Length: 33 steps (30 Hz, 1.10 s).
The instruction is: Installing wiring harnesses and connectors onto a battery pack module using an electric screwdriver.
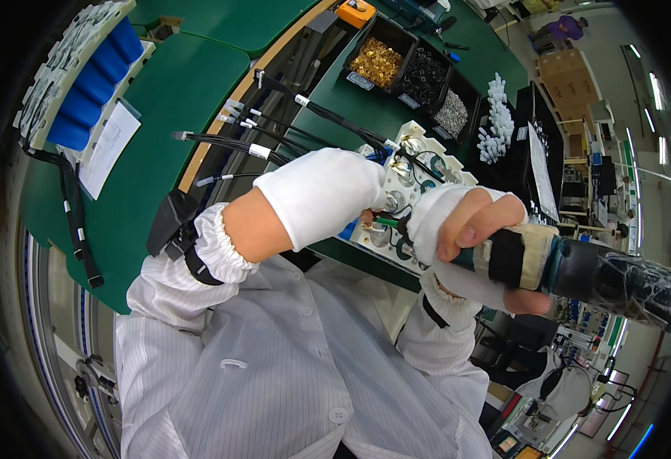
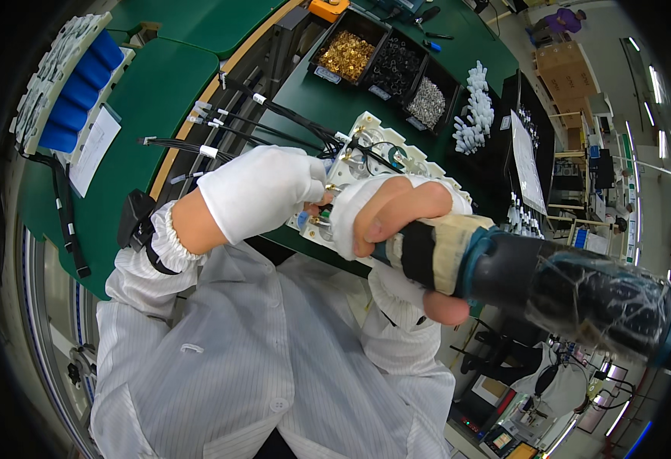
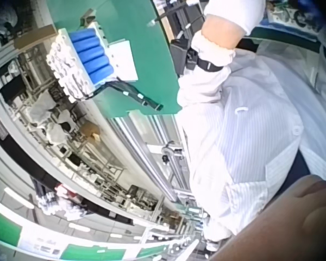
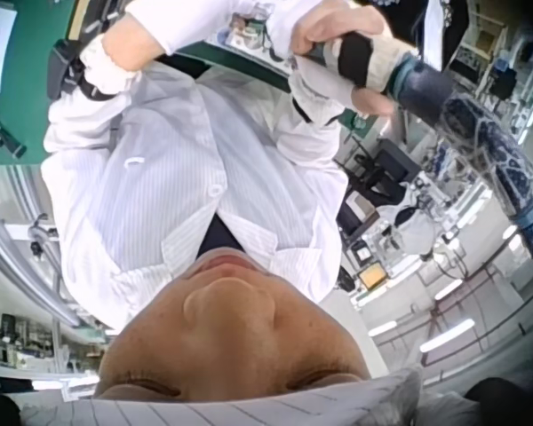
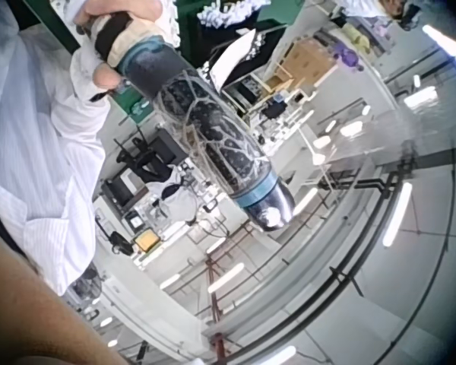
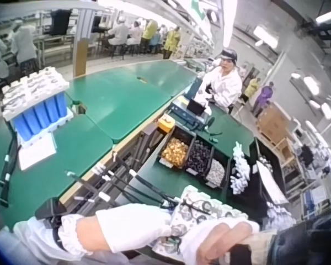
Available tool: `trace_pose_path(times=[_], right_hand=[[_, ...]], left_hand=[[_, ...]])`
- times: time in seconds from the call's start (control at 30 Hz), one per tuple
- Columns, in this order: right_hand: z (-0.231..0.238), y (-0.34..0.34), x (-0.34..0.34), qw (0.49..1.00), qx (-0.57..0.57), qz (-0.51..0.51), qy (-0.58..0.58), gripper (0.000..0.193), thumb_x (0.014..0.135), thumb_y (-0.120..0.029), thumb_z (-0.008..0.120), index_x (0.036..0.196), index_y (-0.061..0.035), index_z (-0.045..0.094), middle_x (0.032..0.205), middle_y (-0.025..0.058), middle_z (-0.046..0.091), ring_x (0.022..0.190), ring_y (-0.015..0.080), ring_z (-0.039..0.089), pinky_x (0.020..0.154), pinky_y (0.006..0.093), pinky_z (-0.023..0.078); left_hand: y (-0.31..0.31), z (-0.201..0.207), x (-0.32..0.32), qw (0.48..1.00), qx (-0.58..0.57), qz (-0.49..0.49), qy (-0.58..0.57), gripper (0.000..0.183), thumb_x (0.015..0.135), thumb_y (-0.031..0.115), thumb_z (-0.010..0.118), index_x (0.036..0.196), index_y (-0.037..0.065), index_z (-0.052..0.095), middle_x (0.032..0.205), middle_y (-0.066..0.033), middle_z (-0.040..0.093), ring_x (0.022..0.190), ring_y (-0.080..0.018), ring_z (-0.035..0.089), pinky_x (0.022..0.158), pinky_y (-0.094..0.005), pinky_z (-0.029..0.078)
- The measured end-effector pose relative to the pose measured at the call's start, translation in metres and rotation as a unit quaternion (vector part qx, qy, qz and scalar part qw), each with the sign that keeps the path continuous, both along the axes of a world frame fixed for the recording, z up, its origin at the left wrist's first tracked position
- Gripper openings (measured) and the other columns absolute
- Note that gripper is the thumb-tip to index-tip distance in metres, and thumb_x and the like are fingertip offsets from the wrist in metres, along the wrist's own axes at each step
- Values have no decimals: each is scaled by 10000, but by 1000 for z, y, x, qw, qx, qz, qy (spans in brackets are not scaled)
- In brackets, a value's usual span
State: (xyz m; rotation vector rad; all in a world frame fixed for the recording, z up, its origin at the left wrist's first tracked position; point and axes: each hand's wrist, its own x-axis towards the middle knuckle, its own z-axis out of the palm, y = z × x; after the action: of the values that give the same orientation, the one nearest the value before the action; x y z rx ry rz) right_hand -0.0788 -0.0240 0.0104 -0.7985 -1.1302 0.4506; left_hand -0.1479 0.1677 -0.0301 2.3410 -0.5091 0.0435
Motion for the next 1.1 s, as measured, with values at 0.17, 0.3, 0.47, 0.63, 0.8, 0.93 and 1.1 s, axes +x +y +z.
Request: trace_pose_path(times=[0.17,0.3,0.47,0.63,0.8,0.93,1.1], right_hand=[[2,10,-3,997,-74,-26,-26,843,688,-766,787,1037,-26,582,856,60,630,758,161,613,755,309,503],[5,20,-11,987,-91,-121,-45,848,794,-850,591,923,-14,529,693,76,572,553,173,554,566,312,505],[5,24,-15,992,-38,-122,5,928,787,-901,536,937,15,538,696,83,569,563,153,526,529,267,463],[3,11,13,997,-27,50,-57,932,696,-819,724,1014,44,572,856,128,631,713,217,617,684,337,524],[15,8,14,995,18,56,-75,875,778,-777,707,1023,50,559,842,132,610,706,231,616,697,364,532],[12,7,15,998,1,19,-64,875,789,-791,677,1027,42,550,846,133,611,715,233,626,705,360,533],[5,8,21,997,0,-3,-80,874,771,-783,691,1035,40,559,853,126,627,731,238,639,701,368,551]], left_hand=[[3,1,0,1000,14,-11,11,206,835,-6,661,1017,73,718,888,-134,704,902,-371,683,780,-436,559],[3,6,-4,999,-33,-18,17,247,825,-32,649,1048,64,692,934,-157,697,945,-387,667,818,-432,549],[2,0,-11,998,-42,-9,-36,259,813,-28,650,1059,50,662,955,-157,667,973,-366,655,842,-440,533],[-11,8,-40,995,63,54,-57,211,782,29,656,987,71,634,1074,-109,654,1048,-301,637,964,-446,470],[-46,12,-68,979,108,160,-70,481,809,318,772,1177,45,626,1219,-184,586,1246,-363,515,1120,-562,341],[-70,3,-59,957,216,185,-52,691,758,436,806,1243,-10,597,1235,-204,562,1289,-382,465,1137,-576,323],[-73,-7,-48,948,239,192,-83,403,846,273,702,1113,-18,623,1084,-171,569,1139,-343,535,1128,-575,334]])
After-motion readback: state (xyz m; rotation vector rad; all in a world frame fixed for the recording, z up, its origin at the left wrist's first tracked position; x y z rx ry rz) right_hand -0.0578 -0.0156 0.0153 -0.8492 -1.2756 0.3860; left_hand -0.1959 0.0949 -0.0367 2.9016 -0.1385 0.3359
